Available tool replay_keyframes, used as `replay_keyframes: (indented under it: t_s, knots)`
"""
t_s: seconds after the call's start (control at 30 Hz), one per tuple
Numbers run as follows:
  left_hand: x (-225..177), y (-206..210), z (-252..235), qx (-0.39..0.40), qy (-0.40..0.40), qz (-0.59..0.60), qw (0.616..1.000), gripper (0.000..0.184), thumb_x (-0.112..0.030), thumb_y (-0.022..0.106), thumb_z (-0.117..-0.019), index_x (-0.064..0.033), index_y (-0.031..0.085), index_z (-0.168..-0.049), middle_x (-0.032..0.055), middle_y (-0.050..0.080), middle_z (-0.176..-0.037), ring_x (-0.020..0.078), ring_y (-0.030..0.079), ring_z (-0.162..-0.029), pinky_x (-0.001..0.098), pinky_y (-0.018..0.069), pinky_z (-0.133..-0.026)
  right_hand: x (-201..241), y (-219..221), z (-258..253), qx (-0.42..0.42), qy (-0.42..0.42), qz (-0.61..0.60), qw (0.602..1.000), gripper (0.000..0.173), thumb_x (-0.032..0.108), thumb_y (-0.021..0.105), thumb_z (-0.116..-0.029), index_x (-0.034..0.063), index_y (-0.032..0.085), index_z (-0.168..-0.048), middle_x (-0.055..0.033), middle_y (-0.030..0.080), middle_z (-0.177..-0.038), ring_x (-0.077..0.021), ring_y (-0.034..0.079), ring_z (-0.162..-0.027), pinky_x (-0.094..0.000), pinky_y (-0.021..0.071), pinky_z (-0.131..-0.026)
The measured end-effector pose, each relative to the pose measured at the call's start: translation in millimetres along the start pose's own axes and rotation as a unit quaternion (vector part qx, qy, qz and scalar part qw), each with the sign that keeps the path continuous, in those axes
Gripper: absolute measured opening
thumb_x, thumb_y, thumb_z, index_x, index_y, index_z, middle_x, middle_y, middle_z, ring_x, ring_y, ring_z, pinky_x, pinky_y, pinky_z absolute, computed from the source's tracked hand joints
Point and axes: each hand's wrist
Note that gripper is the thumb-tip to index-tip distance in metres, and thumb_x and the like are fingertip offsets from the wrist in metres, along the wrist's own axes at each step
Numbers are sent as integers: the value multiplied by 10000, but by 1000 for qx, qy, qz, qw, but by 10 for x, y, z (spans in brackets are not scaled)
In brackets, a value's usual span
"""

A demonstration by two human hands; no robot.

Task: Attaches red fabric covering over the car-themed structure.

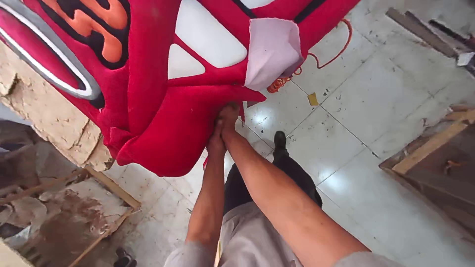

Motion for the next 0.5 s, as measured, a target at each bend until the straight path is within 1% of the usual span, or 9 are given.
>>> replay_keyframes:
  t_s: [0.03,0.1,0.2,0.27,0.33,0.4,0.43,0.47,0.5]
  knots:
    - [35,6,6,-21,22,-7,999,170,-69,674,-922,-9,655,-1080,26,726,-966,107,688,-970,339,571,-909,2,-38,22,19,-24,14,999,272,58,404,-1062,-92,621,-1001,-208,631,-959,-253,620,-932,-418,525,-809]
    - [73,62,-68,-47,63,-36,996,188,-105,712,-909,-22,655,-1069,-7,727,-934,82,692,-937,319,581,-883,37,-31,-20,35,-33,-38,998,179,20,450,-1036,-68,604,-1051,-167,618,-974,-193,596,-946,-359,510,-829]
    - [174,65,-74,-71,114,-119,984,263,-242,778,-903,-62,670,-1062,-65,729,-916,32,696,-916,287,590,-860,55,-76,-50,50,4,-142,989,123,-23,511,-992,4,562,-1100,-50,594,-922,-52,580,-865,-244,513,-768]
    - [212,80,-82,-83,132,-143,977,204,-251,765,-915,-93,696,-1025,-82,734,-899,18,700,-894,274,593,-837,80,-99,-85,78,-3,-175,981,131,-41,514,-986,3,553,-1103,-31,591,-910,-27,578,-843,-223,512,-758]
    - [254,123,-105,-94,152,-115,977,174,-260,768,-917,-122,708,-1004,-88,736,-890,23,701,-878,274,597,-819,61,-98,-129,102,-30,-170,980,136,-42,538,-974,3,561,-1101,-29,605,-919,-28,592,-859,-222,524,-768]
    - [324,204,-156,-118,200,-93,968,235,-212,789,-900,-94,663,-1059,-83,731,-922,38,704,-904,294,600,-839,44,-161,-205,107,-63,-44,991,115,-20,593,-953,-25,600,-1068,-95,634,-921,-112,623,-873,-296,540,-781]
    - [360,242,-184,-128,225,-87,962,267,-154,786,-892,-73,626,-1091,-82,723,-930,43,705,-907,303,604,-840,32,-269,-250,121,-78,69,987,166,-18,623,-937,-90,634,-1087,-194,662,-969,-230,641,-927,-413,532,-833]
    - [390,271,-210,-139,243,-76,957,261,-100,779,-877,-74,618,-1082,-87,726,-899,46,712,-862,302,615,-800,-6,-427,-300,139,-81,170,972,215,6,655,-934,-118,658,-1110,-251,681,-1000,-315,660,-947,-506,530,-855]
    - [413,289,-248,-145,256,-63,954,231,-62,770,-861,-79,627,-1042,-91,725,-843,48,712,-791,296,622,-736,-50,-634,-355,147,-70,220,962,197,74,631,-979,-82,675,-1089,-199,680,-923,-268,657,-845,-477,545,-782]
Point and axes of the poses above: each hand's wrist, its own z-axis away from the middle knuckle, its own y-axis out of the palm, x = y × z
